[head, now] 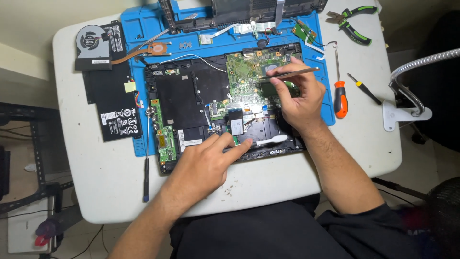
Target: Repairing and cleaning internal components of a laptop, including the motherboard and ribbon cables using various tools.
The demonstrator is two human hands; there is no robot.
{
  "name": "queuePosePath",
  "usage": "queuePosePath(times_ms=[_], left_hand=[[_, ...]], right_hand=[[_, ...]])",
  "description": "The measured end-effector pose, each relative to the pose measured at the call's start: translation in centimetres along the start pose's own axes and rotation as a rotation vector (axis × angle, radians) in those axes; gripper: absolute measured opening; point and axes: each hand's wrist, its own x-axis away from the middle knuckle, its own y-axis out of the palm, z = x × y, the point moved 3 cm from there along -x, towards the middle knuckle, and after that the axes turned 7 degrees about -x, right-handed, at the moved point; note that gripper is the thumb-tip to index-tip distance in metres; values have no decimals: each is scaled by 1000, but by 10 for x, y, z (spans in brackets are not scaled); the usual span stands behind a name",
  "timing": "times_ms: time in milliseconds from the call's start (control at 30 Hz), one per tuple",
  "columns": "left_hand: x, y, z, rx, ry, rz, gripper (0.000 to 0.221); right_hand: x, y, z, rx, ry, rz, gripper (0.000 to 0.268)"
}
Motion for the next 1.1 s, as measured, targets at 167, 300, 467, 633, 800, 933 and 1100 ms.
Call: queuePosePath(times_ms=[167, 300, 467, 633, 800, 933, 1100], left_hand=[[5, -6, 3, 80, 2, -84, 48], [46, -4, -26, 7, -187, -389, 77], [46, -16, -16, -161, -82, -196, 78], [57, 4, -15, -94, -62, -206, 82], [99, -41, -38, -230, -250, -335, 71], [88, -46, -36, -193, -227, -191, 69], [46, 2, -12, -196, -14, -115, 76]], right_hand=[[4, -2, 6, -24, 12, 8, 16], [11, -2, 12, 132, 18, -27, 17], [10, 0, 10, 145, 4, -50, 17], [13, -1, 11, 107, 6, -46, 20], [13, -2, 11, 123, -5, -64, 21], [13, 0, 11, 121, -10, -70, 22], [13, -2, 13, 132, -11, -48, 20]])
